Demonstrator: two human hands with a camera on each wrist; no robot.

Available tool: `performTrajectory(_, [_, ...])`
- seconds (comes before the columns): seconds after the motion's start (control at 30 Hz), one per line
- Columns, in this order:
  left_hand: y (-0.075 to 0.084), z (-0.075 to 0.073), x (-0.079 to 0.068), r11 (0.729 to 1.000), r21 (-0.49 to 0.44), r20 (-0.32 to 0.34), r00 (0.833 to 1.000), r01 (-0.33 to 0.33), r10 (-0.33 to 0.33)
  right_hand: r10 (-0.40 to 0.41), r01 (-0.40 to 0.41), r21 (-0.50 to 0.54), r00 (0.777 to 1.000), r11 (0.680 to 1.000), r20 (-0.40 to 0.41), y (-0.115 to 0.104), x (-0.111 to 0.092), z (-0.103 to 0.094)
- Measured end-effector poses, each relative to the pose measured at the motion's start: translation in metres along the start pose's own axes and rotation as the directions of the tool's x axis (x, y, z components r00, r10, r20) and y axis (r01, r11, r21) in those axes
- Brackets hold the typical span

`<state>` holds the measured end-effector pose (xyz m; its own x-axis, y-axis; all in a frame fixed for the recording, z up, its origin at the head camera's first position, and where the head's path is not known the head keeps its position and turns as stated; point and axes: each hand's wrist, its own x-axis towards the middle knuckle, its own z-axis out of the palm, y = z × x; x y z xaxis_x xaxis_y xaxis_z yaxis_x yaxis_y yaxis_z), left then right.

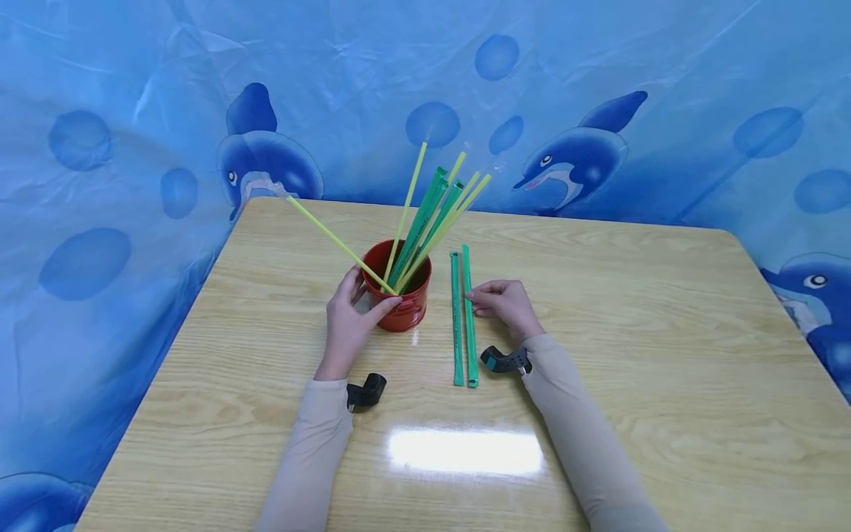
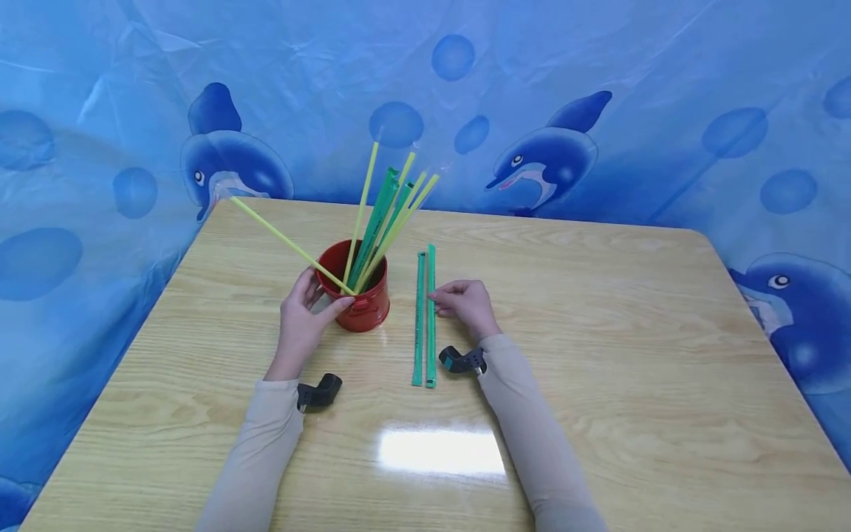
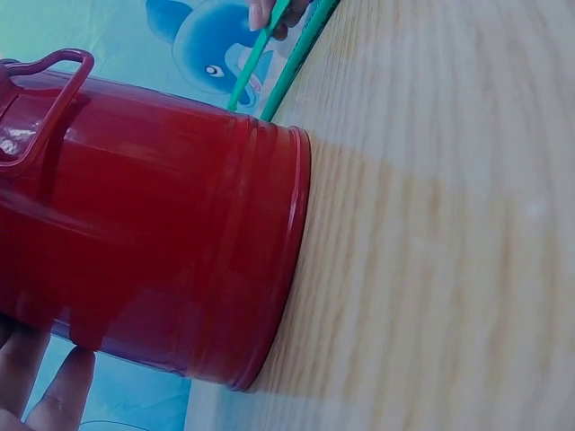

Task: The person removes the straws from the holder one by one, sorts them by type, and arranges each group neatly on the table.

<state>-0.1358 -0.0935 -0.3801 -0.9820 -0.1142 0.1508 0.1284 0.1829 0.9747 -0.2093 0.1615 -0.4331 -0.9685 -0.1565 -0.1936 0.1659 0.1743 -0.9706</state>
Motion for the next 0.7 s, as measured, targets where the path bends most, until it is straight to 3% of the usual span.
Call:
performTrajectory(0.27, [0.006,-0.002,-0.002,0.999,-0.013,-0.008,0.999,-0.047,0.047,-0.011,0.010,-0.064,1.000,0.998,-0.008,-0.001,0.004,0.004])
performTrajectory(0.5, [-0.026,0.000,0.009,0.997,-0.019,-0.012,0.997,-0.070,0.070,-0.021,0.016,-0.109,0.999,0.994,-0.044,0.001,0.004,0.007])
performTrajectory(0.7, [-0.030,0.000,0.008,0.998,-0.018,-0.009,0.998,-0.068,0.068,-0.029,0.014,-0.172,0.996,0.985,-0.087,0.006,0.002,0.009])
